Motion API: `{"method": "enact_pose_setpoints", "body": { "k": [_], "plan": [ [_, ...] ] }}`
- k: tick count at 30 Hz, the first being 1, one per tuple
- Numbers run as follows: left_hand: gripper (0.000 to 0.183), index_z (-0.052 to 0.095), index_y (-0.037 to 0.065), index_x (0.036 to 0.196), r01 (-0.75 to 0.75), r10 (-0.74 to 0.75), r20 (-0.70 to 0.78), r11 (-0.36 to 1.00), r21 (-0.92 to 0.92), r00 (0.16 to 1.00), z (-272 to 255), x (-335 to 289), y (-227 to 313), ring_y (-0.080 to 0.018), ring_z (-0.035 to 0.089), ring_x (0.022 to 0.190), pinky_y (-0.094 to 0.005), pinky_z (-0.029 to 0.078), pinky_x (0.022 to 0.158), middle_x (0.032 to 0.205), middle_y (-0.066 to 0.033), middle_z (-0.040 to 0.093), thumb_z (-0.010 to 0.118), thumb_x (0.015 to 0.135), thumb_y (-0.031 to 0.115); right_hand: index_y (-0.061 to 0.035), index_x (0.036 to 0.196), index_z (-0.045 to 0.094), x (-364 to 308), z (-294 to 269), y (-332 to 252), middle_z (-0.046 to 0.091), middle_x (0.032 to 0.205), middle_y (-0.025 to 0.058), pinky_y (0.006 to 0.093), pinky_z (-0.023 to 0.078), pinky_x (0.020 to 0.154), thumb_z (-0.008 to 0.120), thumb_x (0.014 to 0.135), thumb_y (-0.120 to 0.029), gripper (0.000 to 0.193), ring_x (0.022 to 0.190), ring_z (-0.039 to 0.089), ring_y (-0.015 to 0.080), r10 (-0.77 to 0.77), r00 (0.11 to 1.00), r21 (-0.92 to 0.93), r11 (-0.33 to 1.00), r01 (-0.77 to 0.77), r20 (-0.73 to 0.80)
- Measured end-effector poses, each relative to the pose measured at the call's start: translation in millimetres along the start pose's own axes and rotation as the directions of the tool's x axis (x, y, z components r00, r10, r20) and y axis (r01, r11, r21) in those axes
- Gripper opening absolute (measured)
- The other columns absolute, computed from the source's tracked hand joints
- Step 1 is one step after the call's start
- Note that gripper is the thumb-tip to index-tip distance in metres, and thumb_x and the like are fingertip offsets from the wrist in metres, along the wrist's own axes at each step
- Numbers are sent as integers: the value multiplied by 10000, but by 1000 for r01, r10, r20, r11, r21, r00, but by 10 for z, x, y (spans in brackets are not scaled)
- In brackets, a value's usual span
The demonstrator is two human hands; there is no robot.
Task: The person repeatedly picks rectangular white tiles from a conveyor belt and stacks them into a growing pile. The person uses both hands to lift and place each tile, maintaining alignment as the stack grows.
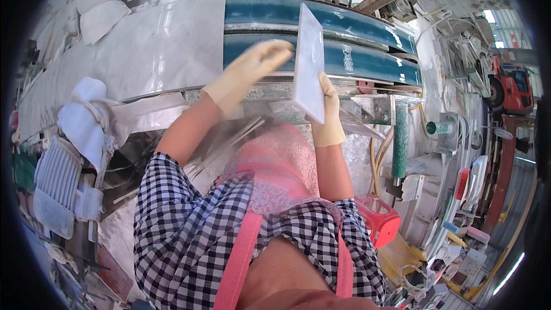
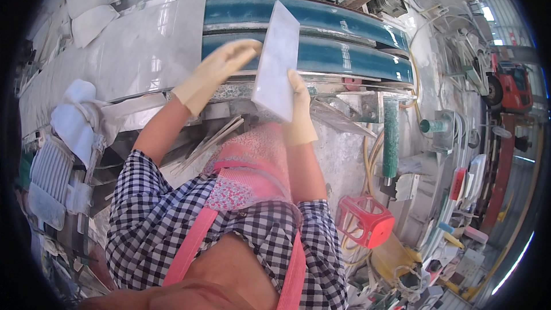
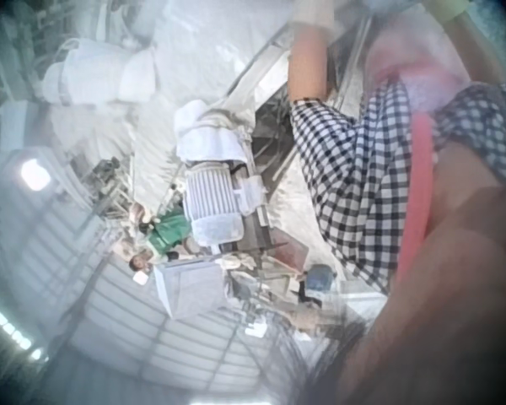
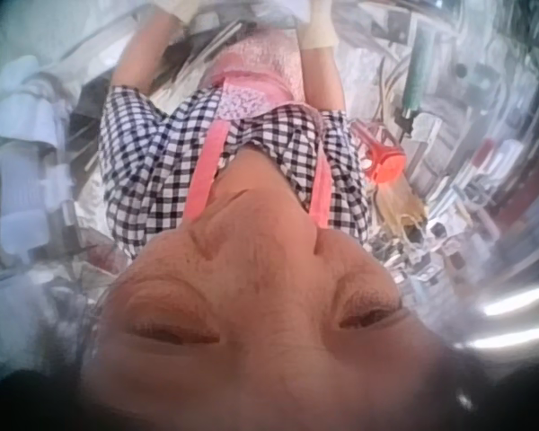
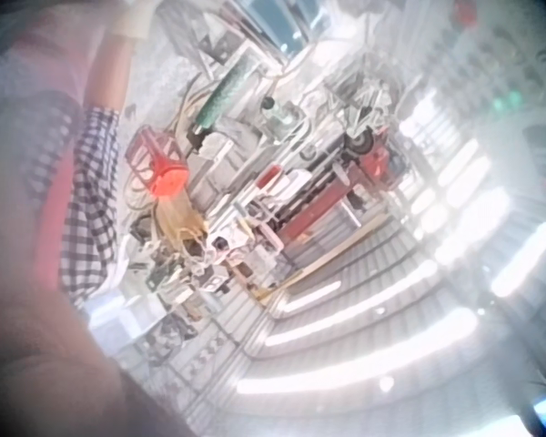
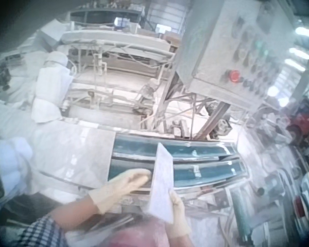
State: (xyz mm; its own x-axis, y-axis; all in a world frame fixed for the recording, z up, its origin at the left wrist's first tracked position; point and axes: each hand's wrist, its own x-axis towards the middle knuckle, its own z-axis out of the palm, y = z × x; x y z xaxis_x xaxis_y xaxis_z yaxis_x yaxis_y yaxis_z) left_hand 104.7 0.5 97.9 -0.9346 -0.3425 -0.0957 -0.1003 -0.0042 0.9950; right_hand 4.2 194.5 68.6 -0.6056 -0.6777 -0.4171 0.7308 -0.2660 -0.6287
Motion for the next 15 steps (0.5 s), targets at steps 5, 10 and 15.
{"method": "enact_pose_setpoints", "body": {
  "k": [5, 10, 15],
  "plan": [
    [598, 570, 37, 1312, 361, 199, -440, 334, 871, 876, -1000, 436, -564, -322, 520, 1252, -461, 370, 1082, 1309, -187, 585, 668, 887, 447, 17, 1243, 599, 280, 125, 12, 700, 1074, 99, 318, 561, 796, 619, 975, -275, 397, 910, 688, 195, -38, 990, -178, 984, 13, -136],
    [753, 502, 40, 1348, 638, 200, -653, 139, 757, 731, -1342, 421, -677, -354, 437, 1270, -598, 309, 1042, 1389, -163, 472, 762, 755, 424, 35, 1237, 611, 310, 536, -94, 694, 1093, 93, 288, 532, 815, 628, 940, -156, 354, 927, 665, 150, -48, 997, -475, 877, 74, 66],
    [827, 441, -27, 1373, 726, -103, -719, 116, 678, 688, -1186, 660, -528, -407, 366, 1301, -649, 292, 1016, 1450, -239, 374, 790, 725, 351, 66, 1292, 578, 607, 897, -21, 692, 1136, 90, 275, 518, 860, 602, 930, -99, 399, 981, 653, 132, -78, 966, -785, 568, 247, 247]
  ]
}}
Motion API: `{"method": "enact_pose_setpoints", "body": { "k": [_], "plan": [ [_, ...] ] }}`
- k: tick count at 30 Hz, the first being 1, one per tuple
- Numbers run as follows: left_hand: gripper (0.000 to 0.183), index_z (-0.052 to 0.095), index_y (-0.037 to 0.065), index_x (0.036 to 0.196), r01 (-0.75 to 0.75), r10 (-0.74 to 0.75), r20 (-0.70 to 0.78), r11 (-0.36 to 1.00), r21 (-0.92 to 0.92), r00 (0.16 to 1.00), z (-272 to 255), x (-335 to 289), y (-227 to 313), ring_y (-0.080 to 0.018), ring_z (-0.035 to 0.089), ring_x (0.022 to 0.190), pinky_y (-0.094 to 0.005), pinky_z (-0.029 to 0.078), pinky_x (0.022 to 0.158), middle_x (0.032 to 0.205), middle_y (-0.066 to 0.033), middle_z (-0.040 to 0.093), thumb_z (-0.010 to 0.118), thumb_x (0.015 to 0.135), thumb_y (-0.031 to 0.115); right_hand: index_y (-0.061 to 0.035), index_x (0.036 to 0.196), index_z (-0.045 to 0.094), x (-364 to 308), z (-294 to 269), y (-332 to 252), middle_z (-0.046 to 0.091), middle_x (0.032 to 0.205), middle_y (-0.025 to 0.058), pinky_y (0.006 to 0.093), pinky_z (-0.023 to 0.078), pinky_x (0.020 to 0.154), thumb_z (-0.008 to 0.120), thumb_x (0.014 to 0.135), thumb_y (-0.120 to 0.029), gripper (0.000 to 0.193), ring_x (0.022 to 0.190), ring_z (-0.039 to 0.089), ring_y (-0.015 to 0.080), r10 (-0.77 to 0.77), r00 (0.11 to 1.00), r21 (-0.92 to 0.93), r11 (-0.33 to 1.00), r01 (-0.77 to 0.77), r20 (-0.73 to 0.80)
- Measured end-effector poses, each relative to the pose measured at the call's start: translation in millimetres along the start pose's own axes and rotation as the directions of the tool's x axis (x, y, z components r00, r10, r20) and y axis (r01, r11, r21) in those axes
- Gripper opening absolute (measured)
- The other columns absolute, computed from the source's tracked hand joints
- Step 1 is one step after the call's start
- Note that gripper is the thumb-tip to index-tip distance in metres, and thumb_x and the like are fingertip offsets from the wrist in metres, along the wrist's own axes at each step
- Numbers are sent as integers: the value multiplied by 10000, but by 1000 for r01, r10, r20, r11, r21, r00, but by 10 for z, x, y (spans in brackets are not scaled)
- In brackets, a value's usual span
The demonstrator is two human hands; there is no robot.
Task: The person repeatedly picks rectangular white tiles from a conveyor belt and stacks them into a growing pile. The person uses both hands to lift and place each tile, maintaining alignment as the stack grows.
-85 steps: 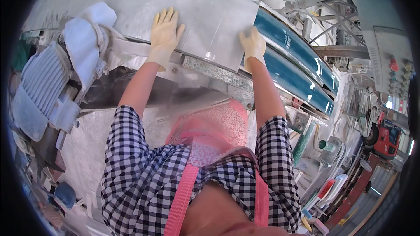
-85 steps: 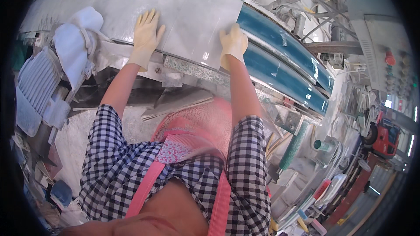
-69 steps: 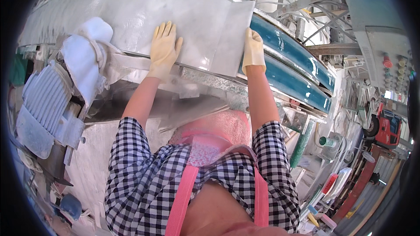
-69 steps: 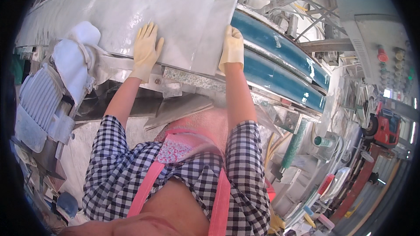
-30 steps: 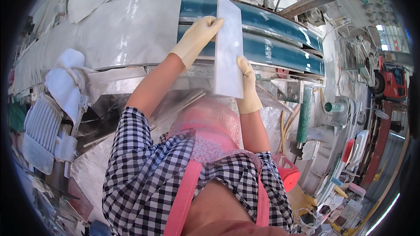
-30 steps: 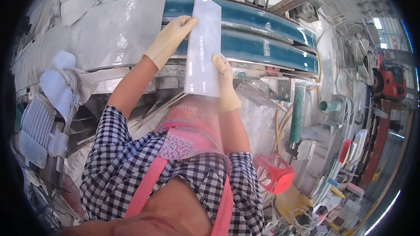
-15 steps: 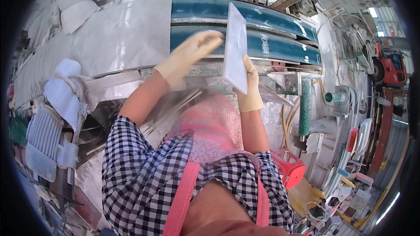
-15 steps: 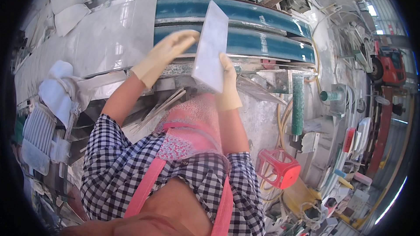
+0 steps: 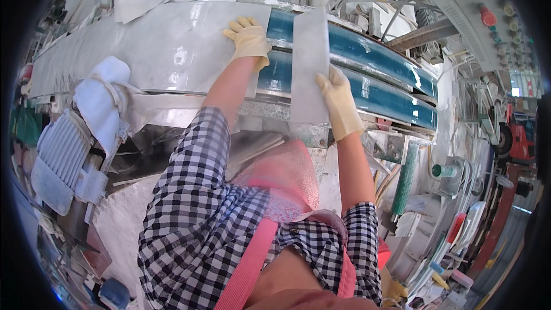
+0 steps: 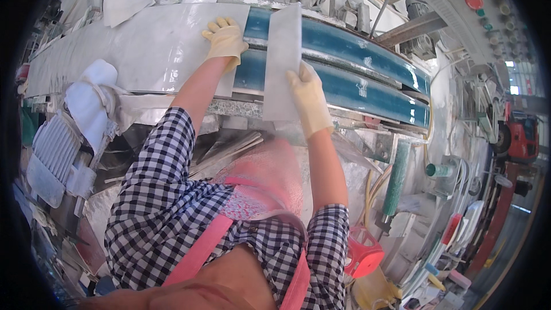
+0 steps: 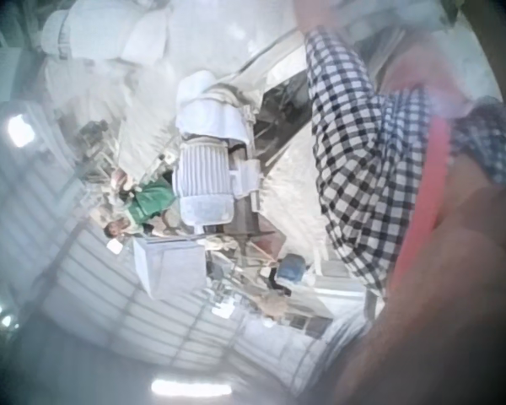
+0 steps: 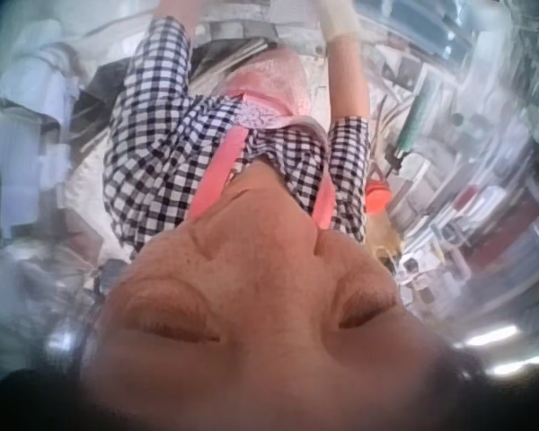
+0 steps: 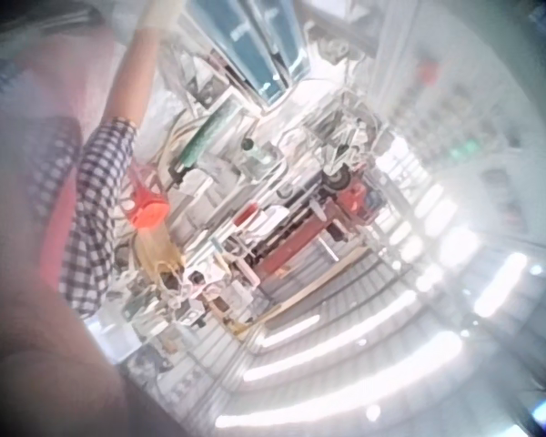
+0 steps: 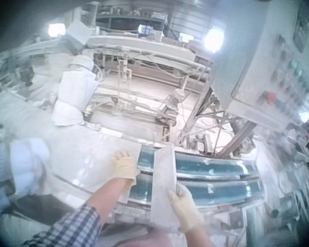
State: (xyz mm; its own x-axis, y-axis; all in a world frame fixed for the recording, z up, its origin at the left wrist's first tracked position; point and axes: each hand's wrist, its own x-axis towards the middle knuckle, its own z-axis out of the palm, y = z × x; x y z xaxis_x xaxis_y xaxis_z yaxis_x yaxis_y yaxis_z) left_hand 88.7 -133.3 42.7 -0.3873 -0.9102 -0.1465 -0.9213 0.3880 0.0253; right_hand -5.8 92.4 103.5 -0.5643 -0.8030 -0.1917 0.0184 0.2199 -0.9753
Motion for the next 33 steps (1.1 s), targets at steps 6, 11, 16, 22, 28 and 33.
{"method": "enact_pose_setpoints", "body": {
  "k": [6, 11, 16, 22, 28, 33],
  "plan": [
    [647, 464, -88, 1306, -231, 235, 67, 971, -58, 970, -169, 134, -141, -451, 568, 1168, -583, 450, 944, 1264, -336, 558, 708, 792, 219, -11, 1310, 566, 365, 235, 101, 661, 1150, 280, 443, 490, 937, 586, 922, -201, 432, 1100, 629, 433, -115, 993, -452, 886, 107, 10],
    [477, 563, -109, 1218, -160, 189, 50, 923, -350, 981, -487, 318, -605, -475, 649, 1019, -520, 494, 922, 1049, -360, 650, 539, 815, 146, -33, 1280, 564, 756, 538, 114, 670, 1089, 283, 516, 490, 920, 597, 918, -261, 428, 1050, 620, 475, -176, 980, -511, 837, 197, 90],
    [427, 642, -57, 1123, -116, 108, -50, 773, -624, 993, -634, 156, -788, -396, 689, 936, -441, 523, 820, 990, -289, 687, 517, 803, 198, -72, 1188, 557, 1063, 914, 185, 684, 1023, 268, 524, 503, 888, 561, 933, -306, 346, 1020, 636, 461, -159, 981, -676, 711, 193, 113],
    [386, 650, -34, 1121, -22, 168, 35, 326, -945, 985, -531, -38, -675, -281, 690, 846, -395, 540, 805, 941, -178, 686, 556, 899, 268, -86, 1215, 546, 1000, 965, -102, 690, 1016, 255, 520, 500, 892, 544, 948, -338, 368, 1004, 647, 444, -165, 962, -645, 716, 267, 216],
    [588, 556, 24, 1332, -261, 198, -290, 944, -201, 936, -490, 158, -640, -350, 561, 1207, -521, 436, 983, 1343, -204, 566, 673, 888, 391, -136, 1525, 353, 722, 1079, -252, 663, 1210, 225, 478, 505, 940, 620, 893, -348, 719, 1067, 652, 410, 17, 993, -668, 741, 65, 114],
    [721, 591, 75, 1313, -352, 334, -257, 936, -26, 907, -234, 617, 13, -371, 556, 1220, -518, 456, 1003, 1321, -181, 589, 780, 764, 503, -122, 1501, 388, 960, 589, 136, 719, 955, 208, 531, 541, 748, 510, 887, -181, 629, 855, 700, 405, -166, 973, -757, 653, -14, -161]
  ]
}}
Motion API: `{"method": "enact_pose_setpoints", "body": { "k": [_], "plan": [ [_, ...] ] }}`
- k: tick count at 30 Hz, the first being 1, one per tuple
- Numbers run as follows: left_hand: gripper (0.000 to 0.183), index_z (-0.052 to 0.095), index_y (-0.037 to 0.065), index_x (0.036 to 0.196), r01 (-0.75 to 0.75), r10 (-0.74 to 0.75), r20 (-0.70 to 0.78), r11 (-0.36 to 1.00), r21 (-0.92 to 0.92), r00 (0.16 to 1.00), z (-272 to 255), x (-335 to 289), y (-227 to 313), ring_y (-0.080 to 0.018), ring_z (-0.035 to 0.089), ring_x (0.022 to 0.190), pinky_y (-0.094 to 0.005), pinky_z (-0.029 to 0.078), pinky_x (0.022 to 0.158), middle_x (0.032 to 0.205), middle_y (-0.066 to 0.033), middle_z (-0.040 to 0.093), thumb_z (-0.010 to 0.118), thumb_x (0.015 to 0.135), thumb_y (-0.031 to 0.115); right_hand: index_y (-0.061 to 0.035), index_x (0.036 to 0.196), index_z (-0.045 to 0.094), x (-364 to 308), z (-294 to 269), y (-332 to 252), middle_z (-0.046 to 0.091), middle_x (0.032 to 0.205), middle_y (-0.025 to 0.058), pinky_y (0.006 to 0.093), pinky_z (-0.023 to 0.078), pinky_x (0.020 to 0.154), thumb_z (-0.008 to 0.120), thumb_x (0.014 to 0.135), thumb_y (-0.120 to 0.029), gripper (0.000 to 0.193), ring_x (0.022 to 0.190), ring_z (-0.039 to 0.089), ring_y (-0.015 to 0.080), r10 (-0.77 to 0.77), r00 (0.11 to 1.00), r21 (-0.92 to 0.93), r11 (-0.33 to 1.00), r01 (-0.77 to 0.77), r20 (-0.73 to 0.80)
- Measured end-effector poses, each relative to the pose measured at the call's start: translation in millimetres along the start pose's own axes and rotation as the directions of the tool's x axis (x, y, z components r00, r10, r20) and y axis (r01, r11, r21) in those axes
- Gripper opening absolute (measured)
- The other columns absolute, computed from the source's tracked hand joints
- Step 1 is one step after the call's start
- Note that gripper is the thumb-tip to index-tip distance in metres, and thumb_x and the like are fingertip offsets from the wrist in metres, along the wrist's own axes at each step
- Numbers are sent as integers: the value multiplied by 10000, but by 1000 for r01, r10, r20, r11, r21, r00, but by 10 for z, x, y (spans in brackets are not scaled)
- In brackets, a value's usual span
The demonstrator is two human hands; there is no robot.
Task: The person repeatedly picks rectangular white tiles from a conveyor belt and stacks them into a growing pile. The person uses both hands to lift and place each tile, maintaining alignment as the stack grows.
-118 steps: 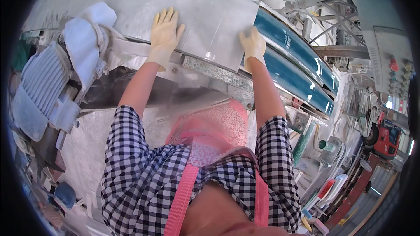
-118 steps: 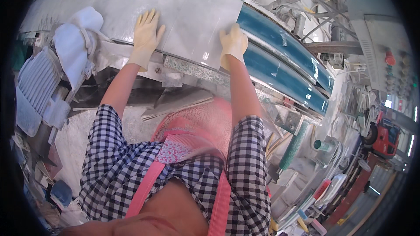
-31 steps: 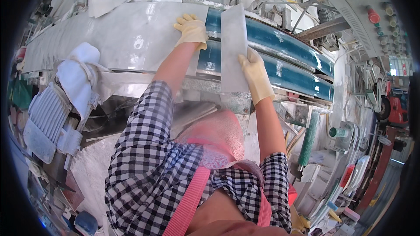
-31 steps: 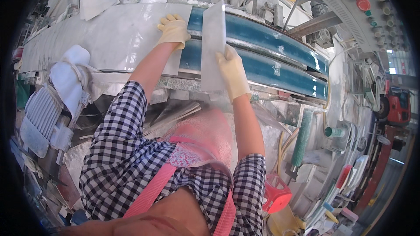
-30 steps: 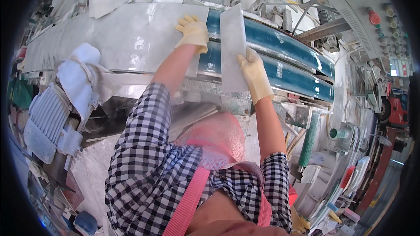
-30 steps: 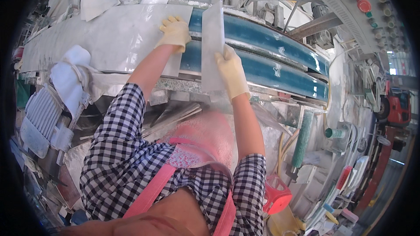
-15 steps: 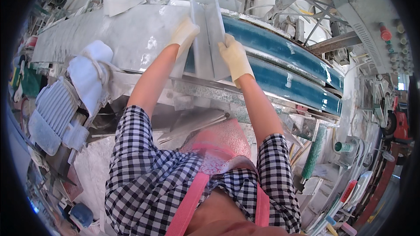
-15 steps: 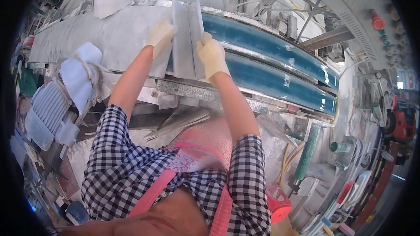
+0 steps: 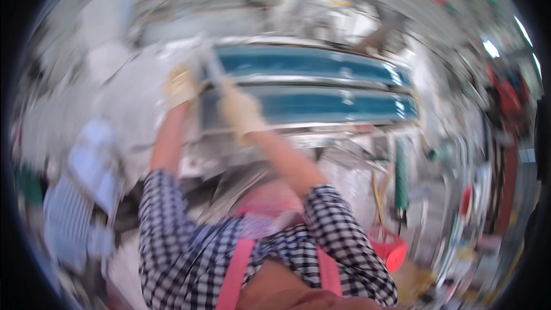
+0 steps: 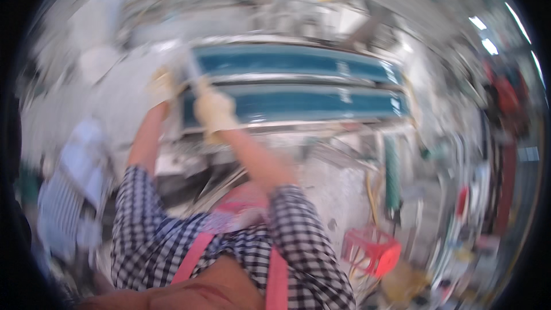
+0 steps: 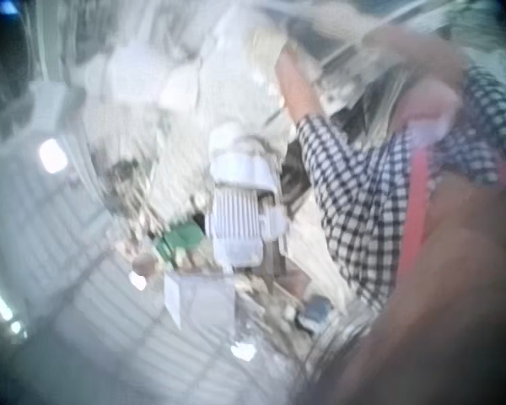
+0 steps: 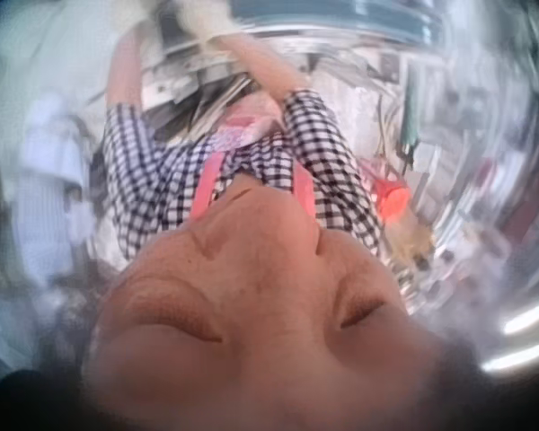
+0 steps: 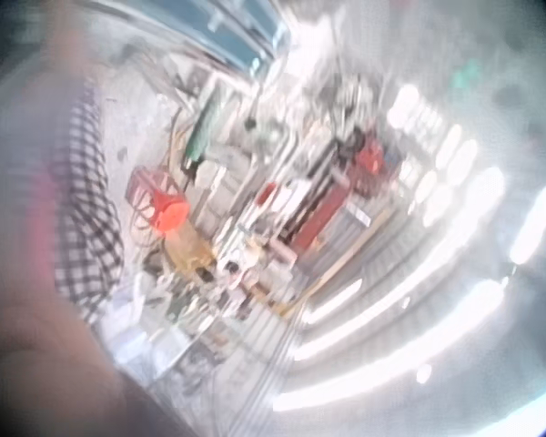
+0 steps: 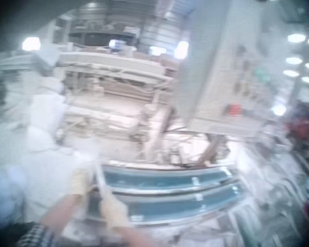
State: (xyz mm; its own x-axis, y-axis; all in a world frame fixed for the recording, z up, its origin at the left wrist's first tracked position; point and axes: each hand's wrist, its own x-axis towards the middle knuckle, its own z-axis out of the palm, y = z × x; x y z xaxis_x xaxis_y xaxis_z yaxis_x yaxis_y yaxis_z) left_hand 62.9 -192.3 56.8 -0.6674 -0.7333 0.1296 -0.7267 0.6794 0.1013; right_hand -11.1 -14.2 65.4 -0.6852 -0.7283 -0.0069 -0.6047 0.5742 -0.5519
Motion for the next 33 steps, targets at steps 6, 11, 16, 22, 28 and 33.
{"method": "enact_pose_setpoints", "body": {
  "k": [6, 11, 16, 22, 28, 33],
  "plan": [
    [726, 641, -6, 1229, -228, 206, 142, 960, 164, 968, 926, 748, -15, -406, 621, 1128, -467, 480, 978, 1202, -257, 654, 701, 803, 579, -170, 1392, 535, 284, -64, 308, 713, 1048, 151, 416, 541, 791, 438, 1021, -391, 442, 921, 694, 334, 93, 995, 303, 948, -97, 27],
    [404, 648, -56, 1146, -150, 164, 177, 984, -91, 970, 846, 829, -826, -419, 618, 1054, -477, 488, 921, 1126, -260, 657, 561, 789, 114, -122, 1341, 581, 177, -334, 152, 677, 1163, 133, 386, 532, 850, 439, 1024, -449, 476, 1031, 674, 322, -76, 902, 117, 993, 28, 425],
    [391, 598, -87, 1170, -40, 293, 151, 557, -830, 944, 331, 574, -1130, -350, 641, 1031, -434, 498, 922, 1095, -225, 656, 545, 846, 126, -50, 1446, 419, 137, -414, 179, 667, 1107, 192, 424, 546, 814, 573, 938, -285, 581, 998, 683, 344, -176, 928, 85, 984, 157, 327],
    [445, 488, -95, 1299, 339, 82, 340, 26, -940, 937, 425, 302, -228, -302, 601, 1136, -390, 485, 992, 1236, -214, 577, 513, 990, 224, 21, 1307, 531, 310, -134, 407, 700, 944, 230, 470, 552, 770, 620, 891, -367, 576, 899, 698, 392, -266, 963, 209, 944, 254, 34],
    [556, 399, -17, 1456, 108, 258, 205, 345, -932, 944, 463, 365, -363, -334, 454, 1373, -402, 358, 1151, 1458, -230, 474, 541, 1021, 298, 34, 1293, 533, 452, 26, 379, 705, 938, 212, 484, 553, 755, 620, 886, -390, 594, 874, 696, 402, -163, 986, 201, 968, 151, 42],
    [816, 347, 116, 1529, 164, -205, 135, 950, 267, 969, 523, 319, -787, -354, 450, 1369, -470, 409, 1100, 1467, -172, 494, 665, 892, 514, 52, 1292, 526, 404, 57, 175, 702, 923, 188, 452, 559, 726, 594, 918, -222, 469, 861, 707, 365, -48, 998, 232, 972, 40, 28]
  ]
}}
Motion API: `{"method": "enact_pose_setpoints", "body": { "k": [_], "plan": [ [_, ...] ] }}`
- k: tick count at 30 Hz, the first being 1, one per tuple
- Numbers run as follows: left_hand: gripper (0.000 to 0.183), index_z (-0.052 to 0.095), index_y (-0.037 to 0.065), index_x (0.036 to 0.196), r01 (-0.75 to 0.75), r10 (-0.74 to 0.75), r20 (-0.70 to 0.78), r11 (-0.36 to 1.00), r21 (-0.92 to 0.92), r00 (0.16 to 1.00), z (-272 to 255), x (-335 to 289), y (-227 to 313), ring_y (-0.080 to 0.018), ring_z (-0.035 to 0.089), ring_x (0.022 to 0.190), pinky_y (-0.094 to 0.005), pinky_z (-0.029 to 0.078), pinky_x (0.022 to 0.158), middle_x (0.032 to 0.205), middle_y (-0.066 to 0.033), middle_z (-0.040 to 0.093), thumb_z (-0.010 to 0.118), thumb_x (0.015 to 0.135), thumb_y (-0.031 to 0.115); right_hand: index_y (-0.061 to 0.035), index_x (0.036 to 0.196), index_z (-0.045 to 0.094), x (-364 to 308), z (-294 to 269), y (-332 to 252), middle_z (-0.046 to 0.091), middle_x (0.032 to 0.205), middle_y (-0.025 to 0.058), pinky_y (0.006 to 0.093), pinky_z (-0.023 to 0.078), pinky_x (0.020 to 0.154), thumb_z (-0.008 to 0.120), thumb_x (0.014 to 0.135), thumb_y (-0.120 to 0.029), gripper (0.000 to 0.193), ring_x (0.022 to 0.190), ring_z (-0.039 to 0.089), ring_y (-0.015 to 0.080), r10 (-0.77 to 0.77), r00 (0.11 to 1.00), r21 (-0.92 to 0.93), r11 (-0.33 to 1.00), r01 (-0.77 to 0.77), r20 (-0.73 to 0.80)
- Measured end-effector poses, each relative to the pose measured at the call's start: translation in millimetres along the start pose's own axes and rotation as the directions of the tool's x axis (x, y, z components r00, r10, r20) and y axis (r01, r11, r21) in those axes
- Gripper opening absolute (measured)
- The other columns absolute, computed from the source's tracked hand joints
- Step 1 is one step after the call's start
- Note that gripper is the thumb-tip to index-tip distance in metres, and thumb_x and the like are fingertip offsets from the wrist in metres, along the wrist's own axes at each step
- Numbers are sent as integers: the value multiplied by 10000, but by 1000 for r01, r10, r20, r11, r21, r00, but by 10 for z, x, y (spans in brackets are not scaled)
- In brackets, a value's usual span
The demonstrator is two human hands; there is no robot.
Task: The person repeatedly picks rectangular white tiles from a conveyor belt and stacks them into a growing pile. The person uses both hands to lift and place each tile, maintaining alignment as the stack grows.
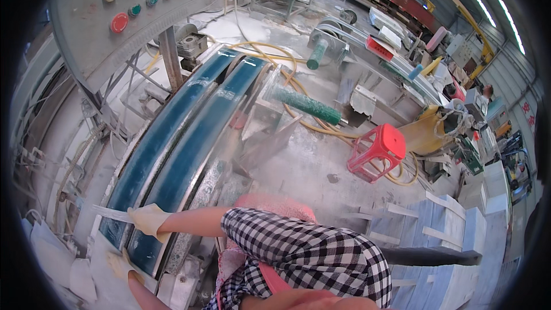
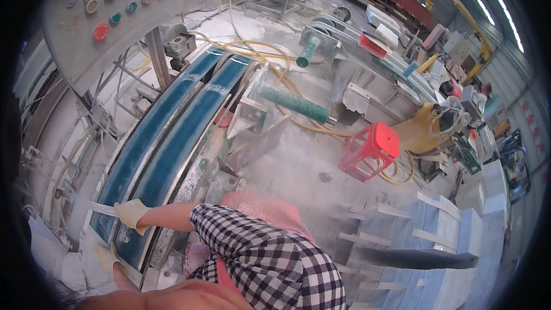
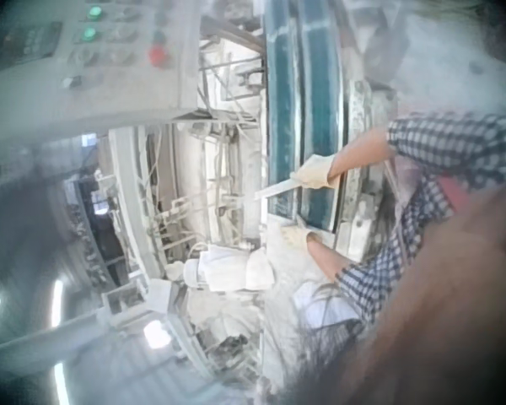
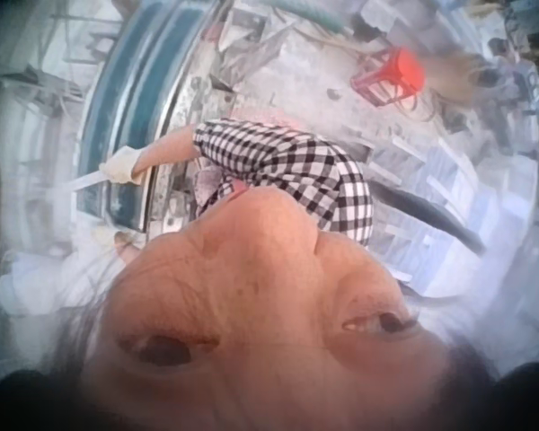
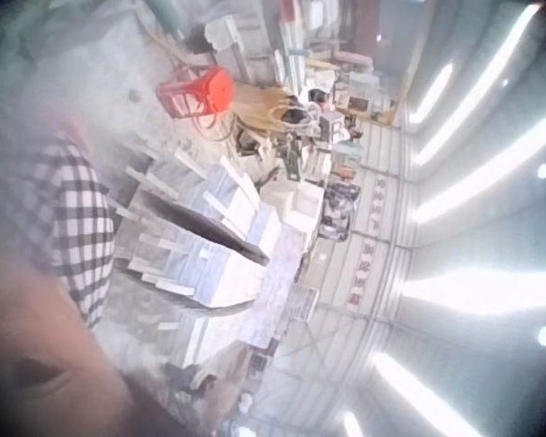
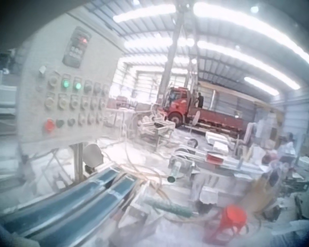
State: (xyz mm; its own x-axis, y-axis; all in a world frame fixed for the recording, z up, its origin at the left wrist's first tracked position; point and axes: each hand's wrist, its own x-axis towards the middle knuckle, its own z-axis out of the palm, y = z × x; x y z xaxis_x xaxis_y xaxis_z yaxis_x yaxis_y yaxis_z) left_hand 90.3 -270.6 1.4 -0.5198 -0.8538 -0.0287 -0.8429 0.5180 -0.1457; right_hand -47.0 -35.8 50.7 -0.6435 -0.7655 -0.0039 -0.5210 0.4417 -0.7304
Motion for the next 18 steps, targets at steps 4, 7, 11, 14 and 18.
{"method": "enact_pose_setpoints", "body": {
  "k": [4, 7, 11, 14, 18],
  "plan": [
    [941, 369, 127, 1510, 306, -309, 165, 951, 43, 937, -232, -88, 117, -357, 487, 1332, -497, 459, 1041, 1428, -138, 529, 715, 796, 632, 57, 1283, 516, -105, -74, -21, 697, 964, 187, 432, 562, 719, 562, 943, -143, 397, 895, 707, 340, 136, 991, 317, 940, -127, -4],
    [895, 362, 112, 1496, 215, -232, 239, 972, 95, 943, -456, 13, 207, -394, 502, 1312, -523, 476, 1011, 1452, -125, 508, 715, 819, 581, 52, 1289, 505, -147, -191, -3, 692, 992, 191, 428, 564, 731, 537, 964, -145, 382, 923, 703, 334, -47, 992, 36, 998, 52, -119],
    [532, 599, 62, 1266, 28, -58, 178, 986, 167, 982, -41, 391, 58, -361, 621, 1176, -478, 529, 945, 1271, -167, 641, 699, 848, 376, 48, 1323, 490, -139, -252, 22, 690, 994, 186, 438, 563, 734, 550, 951, -168, 434, 914, 701, 335, -149, 989, -307, 940, 149, 22],
    [301, 732, 3, 1028, -53, 44, 73, 990, 129, 996, 576, 768, -359, -330, 710, 960, -416, 576, 803, 1012, -169, 730, 585, 906, 236, 16, 1329, 516, -121, -163, 19, 668, 1044, 178, 438, 551, 792, 562, 948, -200, 441, 941, 680, 328, -127, 989, -276, 950, 145, 82],
    [270, 687, -32, 1024, -455, 416, -222, 875, -167, 882, 672, 1100, -1139, -319, 685, 857, -425, 546, 757, 944, -175, 706, 544, 906, 164, 52, 1260, 526, -53, -36, 8, 711, 961, 183, 453, 572, 692, 558, 917, -131, 390, 895, 716, 337, -18, 995, -53, 999, 13, -101]
  ]
}}
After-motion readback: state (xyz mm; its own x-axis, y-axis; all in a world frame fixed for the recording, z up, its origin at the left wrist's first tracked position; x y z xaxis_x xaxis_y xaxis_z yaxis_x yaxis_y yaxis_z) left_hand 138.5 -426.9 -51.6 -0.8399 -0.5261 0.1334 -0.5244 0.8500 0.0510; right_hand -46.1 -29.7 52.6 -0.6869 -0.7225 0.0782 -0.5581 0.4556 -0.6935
